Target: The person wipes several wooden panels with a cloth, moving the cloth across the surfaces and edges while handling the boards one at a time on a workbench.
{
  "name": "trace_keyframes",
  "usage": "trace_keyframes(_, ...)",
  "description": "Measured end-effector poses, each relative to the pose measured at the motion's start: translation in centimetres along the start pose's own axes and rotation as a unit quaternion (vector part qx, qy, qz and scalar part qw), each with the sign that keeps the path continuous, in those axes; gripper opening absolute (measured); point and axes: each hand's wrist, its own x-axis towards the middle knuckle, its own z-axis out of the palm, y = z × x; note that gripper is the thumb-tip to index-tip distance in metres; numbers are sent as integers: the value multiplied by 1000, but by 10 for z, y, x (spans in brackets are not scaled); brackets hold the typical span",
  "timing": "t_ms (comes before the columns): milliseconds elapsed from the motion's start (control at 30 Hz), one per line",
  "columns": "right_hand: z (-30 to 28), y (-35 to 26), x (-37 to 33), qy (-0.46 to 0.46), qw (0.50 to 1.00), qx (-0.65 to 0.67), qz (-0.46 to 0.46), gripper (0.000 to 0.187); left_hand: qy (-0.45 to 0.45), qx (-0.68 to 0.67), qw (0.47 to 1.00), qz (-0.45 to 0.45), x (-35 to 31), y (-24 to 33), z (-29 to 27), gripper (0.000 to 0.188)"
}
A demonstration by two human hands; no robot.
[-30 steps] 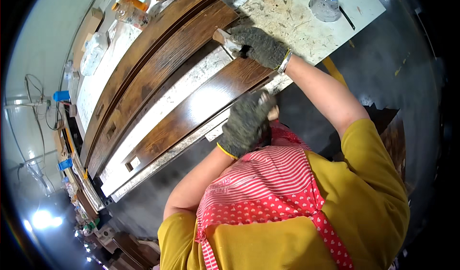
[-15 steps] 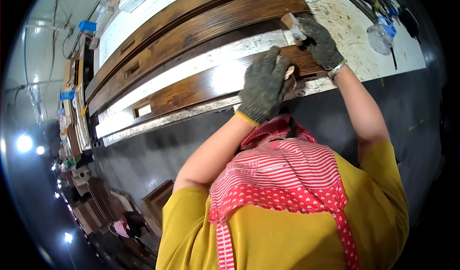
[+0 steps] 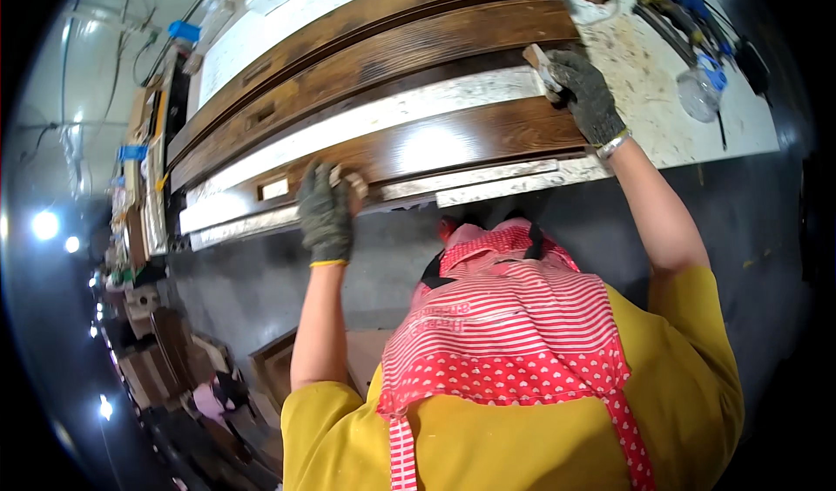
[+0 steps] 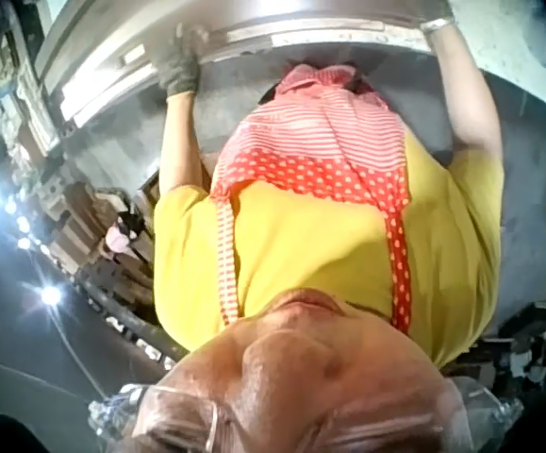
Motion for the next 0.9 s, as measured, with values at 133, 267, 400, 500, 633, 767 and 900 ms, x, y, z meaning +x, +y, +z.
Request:
trace_keyframes(133,68,4,-19,43,999,5,-2,27,-20,-127,978,167,23,117,26,36)
trace_keyframes(267,55,13,-22,0,992,-128,-22,28,-8,-27,994,101,14,110,52,35)
trace_keyframes(400,58,14,-25,17,992,-120,-24,29,52,128,990,-5,-9,-10,47,24)
trace_keyframes(500,63,13,-25,8,991,-120,-51,29,20,114,983,-143,-14,-61,7,32)
trace_keyframes(633,83,15,-19,57,996,-63,-4,28,-4,39,999,0,6,-7,5,35)
trace_keyframes(767,96,24,-23,73,976,-198,-44,26,-18,-11,1000,-3,4,56,29,30)
trace_keyframes(900,87,30,-24,62,973,-199,-95,27,79,166,981,-60,-12,-48,24,22)
